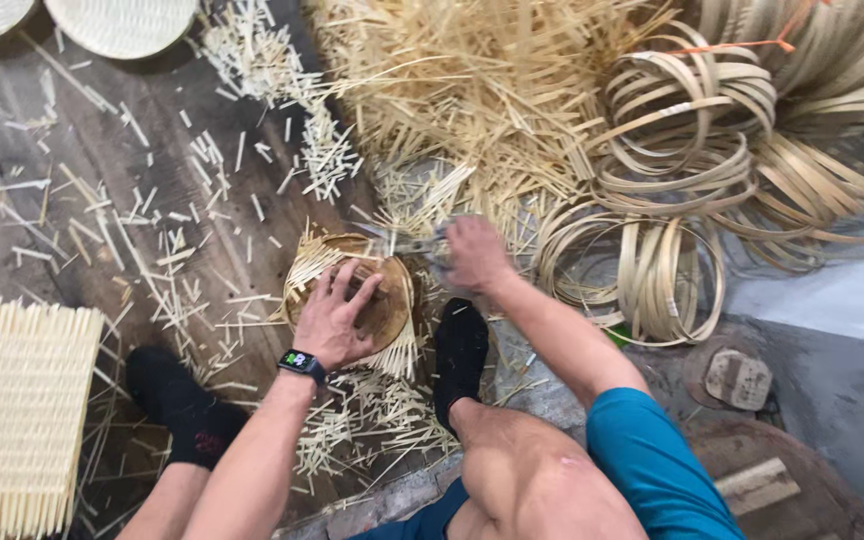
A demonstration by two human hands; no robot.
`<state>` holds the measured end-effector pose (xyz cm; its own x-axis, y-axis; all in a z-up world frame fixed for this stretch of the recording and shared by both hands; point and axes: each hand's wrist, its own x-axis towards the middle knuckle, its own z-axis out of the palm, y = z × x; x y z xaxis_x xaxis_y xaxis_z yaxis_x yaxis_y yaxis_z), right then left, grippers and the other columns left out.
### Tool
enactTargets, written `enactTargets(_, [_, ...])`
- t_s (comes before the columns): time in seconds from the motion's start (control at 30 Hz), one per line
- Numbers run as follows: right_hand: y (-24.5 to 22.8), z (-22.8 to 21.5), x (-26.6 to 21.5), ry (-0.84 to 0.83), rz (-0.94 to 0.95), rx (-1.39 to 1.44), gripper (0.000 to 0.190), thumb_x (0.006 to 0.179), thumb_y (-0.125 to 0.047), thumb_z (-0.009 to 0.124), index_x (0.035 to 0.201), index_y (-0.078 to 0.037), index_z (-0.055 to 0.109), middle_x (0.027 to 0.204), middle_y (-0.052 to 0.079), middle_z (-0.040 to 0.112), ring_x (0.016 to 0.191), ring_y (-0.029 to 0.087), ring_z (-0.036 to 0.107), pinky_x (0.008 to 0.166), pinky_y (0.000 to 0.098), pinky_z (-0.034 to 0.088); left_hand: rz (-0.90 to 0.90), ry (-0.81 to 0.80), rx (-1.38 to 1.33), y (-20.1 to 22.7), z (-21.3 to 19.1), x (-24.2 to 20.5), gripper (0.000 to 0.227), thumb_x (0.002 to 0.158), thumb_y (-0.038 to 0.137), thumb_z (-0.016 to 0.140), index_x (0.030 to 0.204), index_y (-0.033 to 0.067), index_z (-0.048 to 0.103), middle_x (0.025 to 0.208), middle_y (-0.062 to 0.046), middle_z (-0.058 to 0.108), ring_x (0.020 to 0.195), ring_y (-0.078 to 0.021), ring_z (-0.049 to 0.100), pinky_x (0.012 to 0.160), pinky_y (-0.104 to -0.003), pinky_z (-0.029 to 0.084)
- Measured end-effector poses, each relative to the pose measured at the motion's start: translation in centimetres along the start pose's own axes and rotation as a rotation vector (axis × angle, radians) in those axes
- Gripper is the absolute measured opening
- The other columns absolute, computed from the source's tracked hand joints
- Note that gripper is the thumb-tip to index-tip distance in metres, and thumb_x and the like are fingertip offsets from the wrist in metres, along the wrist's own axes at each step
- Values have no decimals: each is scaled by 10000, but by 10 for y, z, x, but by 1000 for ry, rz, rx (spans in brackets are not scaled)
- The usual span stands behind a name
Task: The person trims excess bamboo strips from a woven mat using shears and fits a circular bamboo frame onto the mat by hand.
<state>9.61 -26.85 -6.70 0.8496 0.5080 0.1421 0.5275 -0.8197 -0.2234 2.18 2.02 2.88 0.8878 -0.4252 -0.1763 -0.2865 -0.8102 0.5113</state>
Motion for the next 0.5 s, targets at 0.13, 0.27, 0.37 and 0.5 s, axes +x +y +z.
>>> enactTargets(0.13, [-14, 28, 1, -263, 95, -59, 496, 713, -375, 737, 972, 34, 632, 886, 222, 633, 852, 363, 652, 746, 486, 561, 36, -190, 76, -3, 2, -1, 1069, 542, 293, 880, 1511, 337, 430, 1600, -70, 345, 1408, -465, 365, 1136, -574, 373])
enactTargets(0.27, [15, 36, -15, -555, 115, -31, 334, 945, -244, 601, 1190, -17, 603, 1126, 195, 609, 1045, 320, 616, 886, 439, 529, -384, 43, 31, 21, 25, 0, 1136, 510, 554, 889, 1501, 282, 403, 1506, -163, 372, 1405, -381, 351, 1120, -737, 160])
enactTargets(0.37, [4, 9, -7, -468, 148, 12, 452, 837, -344, 668, 1121, -2, 587, 1077, 188, 582, 1045, 336, 570, 931, 444, 472, -640, 151, -12, 34, 41, 6, 1135, 590, 668, 844, 1518, 193, 397, 1475, -131, 431, 1394, -380, 350, 1099, -740, 166])
enactTargets(0.5, [-21, -18, -13, -335, 220, 72, 623, 815, -491, 785, 1058, 41, 570, 996, 210, 555, 992, 359, 539, 921, 461, 438, -683, 192, 56, 37, 48, 10, 1090, 631, 723, 793, 1501, 174, 433, 1448, -115, 469, 1353, -367, 375, 1101, -696, 222])
